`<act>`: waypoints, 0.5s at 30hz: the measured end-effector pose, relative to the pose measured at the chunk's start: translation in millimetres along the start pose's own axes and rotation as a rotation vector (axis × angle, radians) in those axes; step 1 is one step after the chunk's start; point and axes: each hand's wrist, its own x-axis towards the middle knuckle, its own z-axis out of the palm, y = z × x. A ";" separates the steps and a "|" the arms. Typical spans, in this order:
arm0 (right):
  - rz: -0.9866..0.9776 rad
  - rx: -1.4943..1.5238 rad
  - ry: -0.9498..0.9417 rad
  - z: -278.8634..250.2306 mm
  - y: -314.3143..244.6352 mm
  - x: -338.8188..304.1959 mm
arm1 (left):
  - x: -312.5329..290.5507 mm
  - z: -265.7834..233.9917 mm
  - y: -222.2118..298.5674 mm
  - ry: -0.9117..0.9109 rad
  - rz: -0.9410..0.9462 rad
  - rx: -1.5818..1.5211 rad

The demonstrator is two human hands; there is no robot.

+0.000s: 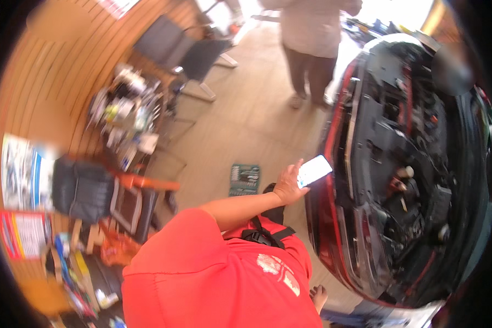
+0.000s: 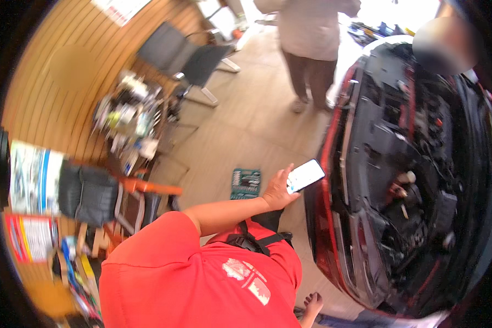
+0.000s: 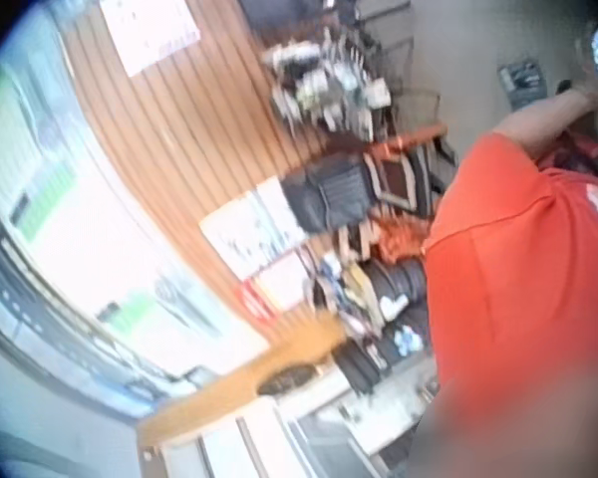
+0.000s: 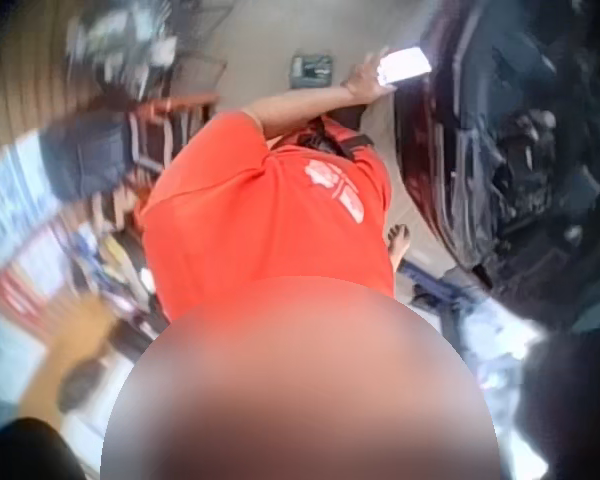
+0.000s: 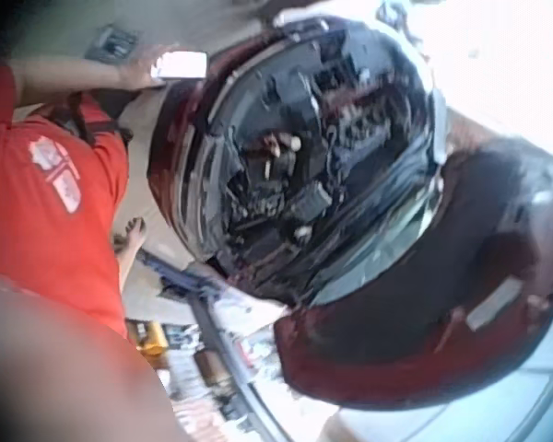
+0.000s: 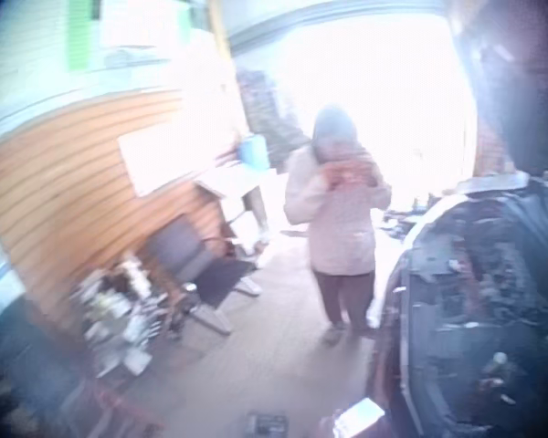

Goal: The person works on a Honda engine with the hood open, adjusting the air intake assembly and hoses. They then walk to a tool cart, select pliers, and return to the engine bay to use the pliers on a hose or clamp near the air intake.

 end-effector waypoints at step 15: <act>0.031 -0.403 -0.107 17.1 -13.4 6.0 | -177.5 -193.1 -243.2 0.858 -1.412 0.141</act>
